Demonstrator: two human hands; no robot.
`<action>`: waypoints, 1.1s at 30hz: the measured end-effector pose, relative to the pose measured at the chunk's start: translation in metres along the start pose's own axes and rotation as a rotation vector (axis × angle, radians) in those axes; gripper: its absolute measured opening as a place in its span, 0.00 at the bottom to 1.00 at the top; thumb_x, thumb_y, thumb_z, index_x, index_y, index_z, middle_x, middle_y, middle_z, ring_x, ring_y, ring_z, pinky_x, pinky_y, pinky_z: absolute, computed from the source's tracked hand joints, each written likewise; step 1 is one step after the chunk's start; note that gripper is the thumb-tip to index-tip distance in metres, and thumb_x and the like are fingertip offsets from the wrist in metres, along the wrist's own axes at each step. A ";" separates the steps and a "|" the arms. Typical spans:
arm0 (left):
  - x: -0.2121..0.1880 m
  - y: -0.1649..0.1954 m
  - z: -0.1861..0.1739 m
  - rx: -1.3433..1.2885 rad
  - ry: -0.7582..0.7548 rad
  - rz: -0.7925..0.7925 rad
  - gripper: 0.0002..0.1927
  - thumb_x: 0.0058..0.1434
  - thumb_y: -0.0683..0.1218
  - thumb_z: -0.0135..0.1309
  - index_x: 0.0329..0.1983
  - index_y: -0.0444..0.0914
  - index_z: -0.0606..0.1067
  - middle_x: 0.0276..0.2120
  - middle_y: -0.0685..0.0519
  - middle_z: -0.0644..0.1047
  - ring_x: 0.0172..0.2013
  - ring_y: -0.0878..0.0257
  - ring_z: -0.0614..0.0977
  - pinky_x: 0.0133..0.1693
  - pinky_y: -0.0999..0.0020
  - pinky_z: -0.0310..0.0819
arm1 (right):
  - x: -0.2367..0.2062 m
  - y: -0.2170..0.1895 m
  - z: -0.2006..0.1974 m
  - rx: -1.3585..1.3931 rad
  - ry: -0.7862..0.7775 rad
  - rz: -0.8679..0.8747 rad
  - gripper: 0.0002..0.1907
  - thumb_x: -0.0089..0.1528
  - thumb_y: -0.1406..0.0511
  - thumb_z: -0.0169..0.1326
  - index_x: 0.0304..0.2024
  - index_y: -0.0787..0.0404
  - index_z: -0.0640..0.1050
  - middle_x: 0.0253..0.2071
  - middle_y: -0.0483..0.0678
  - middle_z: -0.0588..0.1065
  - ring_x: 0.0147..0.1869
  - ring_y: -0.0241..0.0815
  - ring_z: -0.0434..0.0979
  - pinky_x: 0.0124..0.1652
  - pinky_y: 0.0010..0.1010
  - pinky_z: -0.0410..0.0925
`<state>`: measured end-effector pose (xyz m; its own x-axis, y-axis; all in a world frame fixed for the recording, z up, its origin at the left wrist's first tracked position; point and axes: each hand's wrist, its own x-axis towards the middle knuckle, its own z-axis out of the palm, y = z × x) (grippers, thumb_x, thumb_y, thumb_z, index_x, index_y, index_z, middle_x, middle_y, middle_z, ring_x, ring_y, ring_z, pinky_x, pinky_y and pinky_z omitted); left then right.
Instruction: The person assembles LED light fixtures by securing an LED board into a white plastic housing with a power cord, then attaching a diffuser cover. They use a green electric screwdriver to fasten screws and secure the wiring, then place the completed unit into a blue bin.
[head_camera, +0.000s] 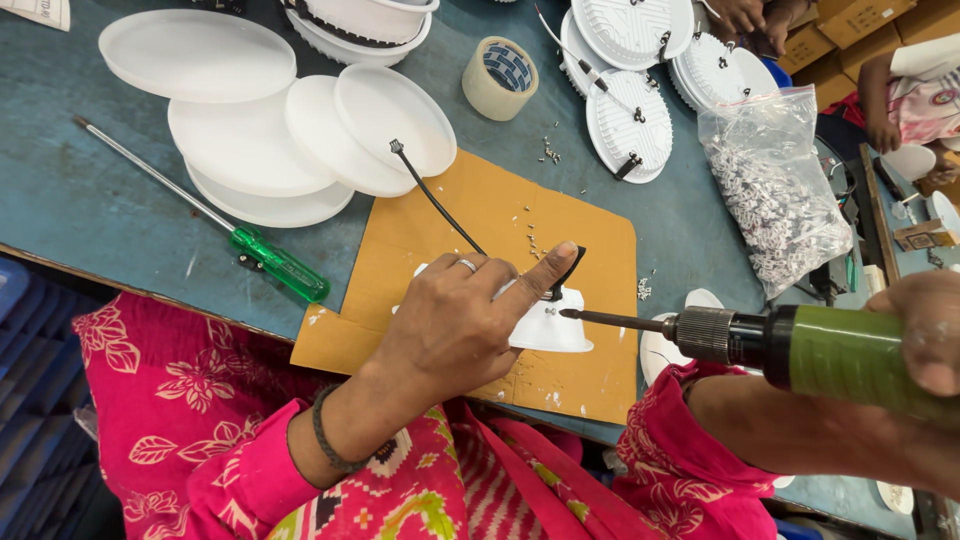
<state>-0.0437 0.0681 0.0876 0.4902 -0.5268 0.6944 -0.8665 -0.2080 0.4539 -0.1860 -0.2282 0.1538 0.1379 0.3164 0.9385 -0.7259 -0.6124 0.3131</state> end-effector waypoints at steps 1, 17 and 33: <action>0.000 0.000 0.000 -0.001 0.000 0.000 0.48 0.45 0.44 0.64 0.74 0.42 0.64 0.29 0.50 0.74 0.29 0.53 0.77 0.36 0.56 0.72 | 0.000 0.000 0.001 0.000 -0.004 0.000 0.20 0.75 0.61 0.52 0.59 0.70 0.62 0.49 0.53 0.66 0.50 0.50 0.77 0.52 0.45 0.73; -0.002 -0.003 0.001 0.003 0.015 0.002 0.50 0.44 0.41 0.61 0.75 0.43 0.63 0.27 0.51 0.73 0.28 0.53 0.77 0.38 0.55 0.73 | 0.021 -0.030 -0.009 0.019 0.021 0.114 0.28 0.71 0.58 0.61 0.56 0.69 0.61 0.46 0.55 0.64 0.50 0.55 0.75 0.50 0.50 0.71; -0.001 0.001 0.003 0.023 0.032 -0.008 0.46 0.47 0.40 0.58 0.74 0.39 0.64 0.27 0.49 0.72 0.27 0.52 0.76 0.38 0.55 0.72 | -0.041 0.022 0.021 -0.012 -0.021 0.104 0.29 0.75 0.63 0.46 0.69 0.72 0.51 0.66 0.59 0.64 0.69 0.48 0.76 0.69 0.43 0.72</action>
<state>-0.0457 0.0659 0.0861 0.4992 -0.4983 0.7089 -0.8645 -0.2310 0.4464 -0.1934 -0.2700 0.1248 0.0752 0.2361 0.9688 -0.7449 -0.6326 0.2120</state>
